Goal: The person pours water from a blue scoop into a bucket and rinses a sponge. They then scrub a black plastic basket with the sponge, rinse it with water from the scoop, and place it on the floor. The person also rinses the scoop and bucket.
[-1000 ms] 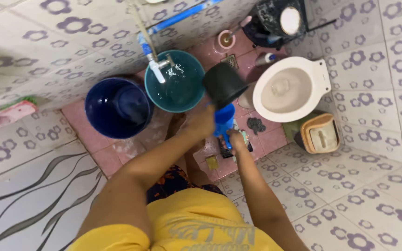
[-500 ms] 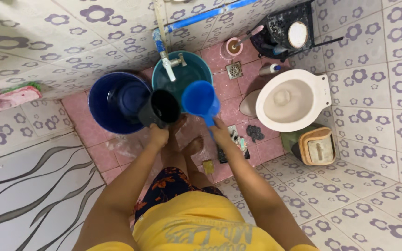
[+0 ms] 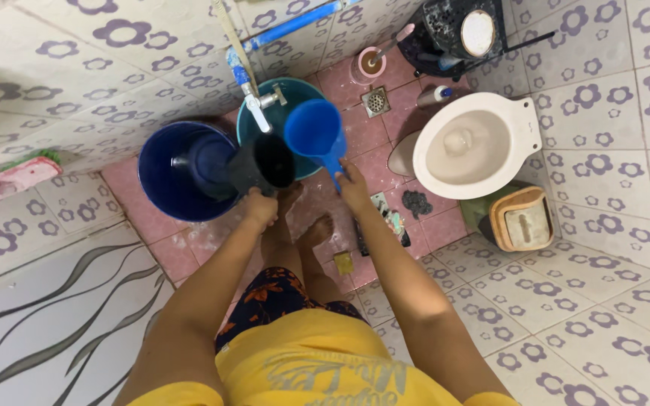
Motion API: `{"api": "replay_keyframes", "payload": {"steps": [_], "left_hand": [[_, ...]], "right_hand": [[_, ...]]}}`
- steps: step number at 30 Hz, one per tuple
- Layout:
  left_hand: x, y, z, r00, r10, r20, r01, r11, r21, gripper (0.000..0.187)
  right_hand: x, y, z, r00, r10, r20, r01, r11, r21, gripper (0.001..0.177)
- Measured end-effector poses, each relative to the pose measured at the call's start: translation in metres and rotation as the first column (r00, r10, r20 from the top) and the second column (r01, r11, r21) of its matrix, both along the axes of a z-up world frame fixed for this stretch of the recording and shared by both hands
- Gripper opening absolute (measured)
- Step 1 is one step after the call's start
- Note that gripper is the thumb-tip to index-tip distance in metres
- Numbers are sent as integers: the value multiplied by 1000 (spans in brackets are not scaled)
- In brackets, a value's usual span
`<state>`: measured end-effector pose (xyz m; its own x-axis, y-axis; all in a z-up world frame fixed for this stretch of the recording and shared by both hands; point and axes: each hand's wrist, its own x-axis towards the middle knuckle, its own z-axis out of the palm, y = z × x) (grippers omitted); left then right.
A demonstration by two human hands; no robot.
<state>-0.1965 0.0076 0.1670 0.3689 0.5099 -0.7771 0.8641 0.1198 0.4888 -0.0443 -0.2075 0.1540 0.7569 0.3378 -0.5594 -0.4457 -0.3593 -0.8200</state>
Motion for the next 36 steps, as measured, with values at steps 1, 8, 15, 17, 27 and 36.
{"api": "replay_keyframes", "payload": {"steps": [1,8,15,17,27,36], "left_hand": [[3,1,-12,999,-32,-1,32,999,23,61],[23,21,-64,924,-382,-10,358,854,379,65],[66,17,-7,771,-416,-482,575,781,245,78],[75,7,1,744,-492,-452,618,763,187,64],[112,-41,5,659,-734,-166,747,664,28,53],[162,-81,-49,598,-801,39,781,592,197,60]], "right_hand": [[3,-1,6,1000,-29,-12,29,1000,10,51],[7,-27,16,997,-75,-15,76,993,95,52],[-15,-4,-47,975,203,-95,-221,940,-259,42],[-26,-2,-60,948,239,-211,-272,952,-143,42],[-67,-31,-61,980,186,-77,-193,977,-93,40],[-30,-57,-57,999,-30,38,40,957,-287,35]]}}
